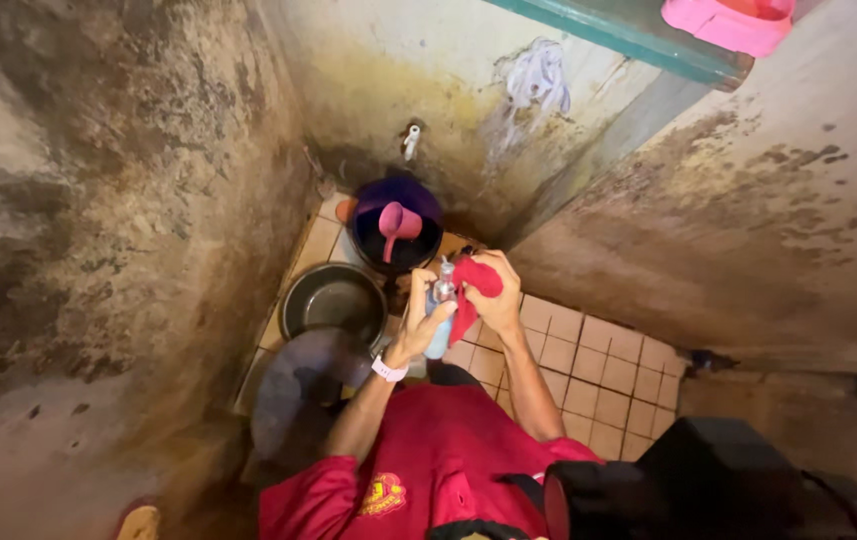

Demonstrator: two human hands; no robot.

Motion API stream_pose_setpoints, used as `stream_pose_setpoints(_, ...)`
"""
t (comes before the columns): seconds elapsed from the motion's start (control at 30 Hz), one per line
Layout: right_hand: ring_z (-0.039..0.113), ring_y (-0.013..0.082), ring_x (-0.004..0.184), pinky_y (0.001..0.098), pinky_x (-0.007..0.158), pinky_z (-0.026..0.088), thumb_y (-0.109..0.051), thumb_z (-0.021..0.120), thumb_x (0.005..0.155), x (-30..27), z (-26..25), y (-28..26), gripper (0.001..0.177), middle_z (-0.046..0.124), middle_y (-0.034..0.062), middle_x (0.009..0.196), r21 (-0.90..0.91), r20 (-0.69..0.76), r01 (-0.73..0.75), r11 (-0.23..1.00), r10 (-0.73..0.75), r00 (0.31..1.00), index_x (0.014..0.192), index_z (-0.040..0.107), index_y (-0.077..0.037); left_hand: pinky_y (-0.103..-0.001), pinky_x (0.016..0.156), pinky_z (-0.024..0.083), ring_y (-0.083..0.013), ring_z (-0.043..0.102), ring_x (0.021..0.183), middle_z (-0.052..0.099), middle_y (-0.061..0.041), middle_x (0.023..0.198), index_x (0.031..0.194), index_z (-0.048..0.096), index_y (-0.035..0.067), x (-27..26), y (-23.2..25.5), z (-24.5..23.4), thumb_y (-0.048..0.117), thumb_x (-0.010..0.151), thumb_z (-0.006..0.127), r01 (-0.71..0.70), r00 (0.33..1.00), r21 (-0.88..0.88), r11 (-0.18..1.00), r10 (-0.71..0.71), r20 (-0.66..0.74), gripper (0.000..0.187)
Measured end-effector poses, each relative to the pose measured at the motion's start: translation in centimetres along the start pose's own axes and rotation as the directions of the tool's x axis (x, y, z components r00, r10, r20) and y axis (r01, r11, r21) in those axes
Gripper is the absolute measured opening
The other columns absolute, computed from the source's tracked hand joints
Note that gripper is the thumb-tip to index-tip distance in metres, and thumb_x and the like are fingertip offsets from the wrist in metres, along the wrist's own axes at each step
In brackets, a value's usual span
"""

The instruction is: The person wipes a pump dispenser with a cloth, applies liquid from the dispenser onto the cloth and handles a small plastic bag in a bathroom.

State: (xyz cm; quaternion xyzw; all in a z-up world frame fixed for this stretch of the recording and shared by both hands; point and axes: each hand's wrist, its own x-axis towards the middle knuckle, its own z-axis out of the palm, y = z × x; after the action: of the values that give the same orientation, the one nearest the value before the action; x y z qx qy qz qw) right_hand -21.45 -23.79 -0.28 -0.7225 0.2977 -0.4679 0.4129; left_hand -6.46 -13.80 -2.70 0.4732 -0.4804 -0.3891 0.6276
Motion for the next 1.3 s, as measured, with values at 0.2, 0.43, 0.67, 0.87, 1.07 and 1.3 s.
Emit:
stream_pose_setpoints(0.2,0.066,0.0283,0.108,0.0369,0.096,0.056,0.003,0.072,0.068,-1.9,-0.7,-2.0,0.049,0.063,0.0182,0.119,0.022,-0.047,0.329,0.944,-0.328,0.944,0.115,0.06,-0.003,-0.028,0.081,0.042,-0.0107,0.044,0.089,0.047,-0.003,0.096,0.111,0.043,0.01,0.4,0.4,-0.2,0.017,0.099,0.065,0.056,0.997,-0.146,0.988,-0.048,0.058,0.026)
stream_pose_setpoints(0.43,0.067,0.0322,0.106,0.0401,0.093,0.057,0.006,0.072,0.069,-1.4,-1.2,-2.0,0.047,0.065,0.0207,0.121,-0.058,-0.143,0.158,0.986,-0.165,0.976,0.115,0.064,0.0,-0.027,0.085,0.043,-0.0103,0.047,0.091,0.049,-0.002,0.096,0.111,0.055,0.004,0.2,0.1,-0.1,0.014,0.104,0.056,0.006,0.999,-0.008,1.0,-0.006,0.053,0.013)
stream_pose_setpoints(0.67,0.069,0.0309,0.104,0.0353,0.088,0.058,0.003,0.074,0.068,-0.6,-0.9,-2.7,0.047,0.066,0.0185,0.12,-0.139,0.011,0.156,0.978,-0.156,0.988,0.114,0.066,0.0,-0.028,0.091,0.046,-0.0116,0.055,0.098,0.06,-0.004,0.104,0.12,0.057,0.003,-0.2,-0.9,-0.4,0.014,0.107,0.048,0.103,0.994,-0.003,0.995,-0.103,0.032,0.019)
stream_pose_setpoints(0.87,0.068,0.0303,0.103,0.0356,0.089,0.057,0.0,0.077,0.065,-1.0,-0.2,-2.8,0.047,0.065,0.0171,0.117,-0.169,0.078,0.312,0.935,-0.303,0.95,0.111,0.067,-0.002,-0.029,0.098,0.045,-0.0146,0.057,0.109,0.061,-0.006,0.114,0.125,0.055,0.004,-0.2,-1.6,0.2,0.014,0.106,0.037,0.012,1.0,-0.055,0.998,-0.012,-0.002,0.028)
stream_pose_setpoints(1.07,0.068,0.0293,0.103,0.0351,0.089,0.058,0.001,0.073,0.069,-0.9,-1.2,-2.9,0.045,0.064,0.0175,0.117,-0.124,-0.05,0.21,0.97,-0.217,0.975,0.113,0.066,0.0,-0.032,0.061,0.051,-0.0162,0.059,0.069,0.057,-0.01,0.088,0.115,0.039,0.01,-0.4,-1.3,-0.2,0.015,0.108,0.046,0.172,0.982,-0.412,0.895,-0.189,-0.002,0.011)
stream_pose_setpoints(1.3,0.07,0.0317,0.104,0.0384,0.093,0.057,0.004,0.073,0.074,0.1,-0.1,-2.1,0.042,0.068,0.0187,0.116,-0.128,-0.034,0.048,0.991,-0.053,0.998,0.115,0.067,-0.001,-0.031,0.069,0.056,-0.0168,0.065,0.075,0.06,-0.01,0.093,0.111,0.043,0.007,-0.8,-0.9,-0.2,0.013,0.109,0.046,0.04,0.998,-0.478,0.878,-0.016,0.054,0.007)
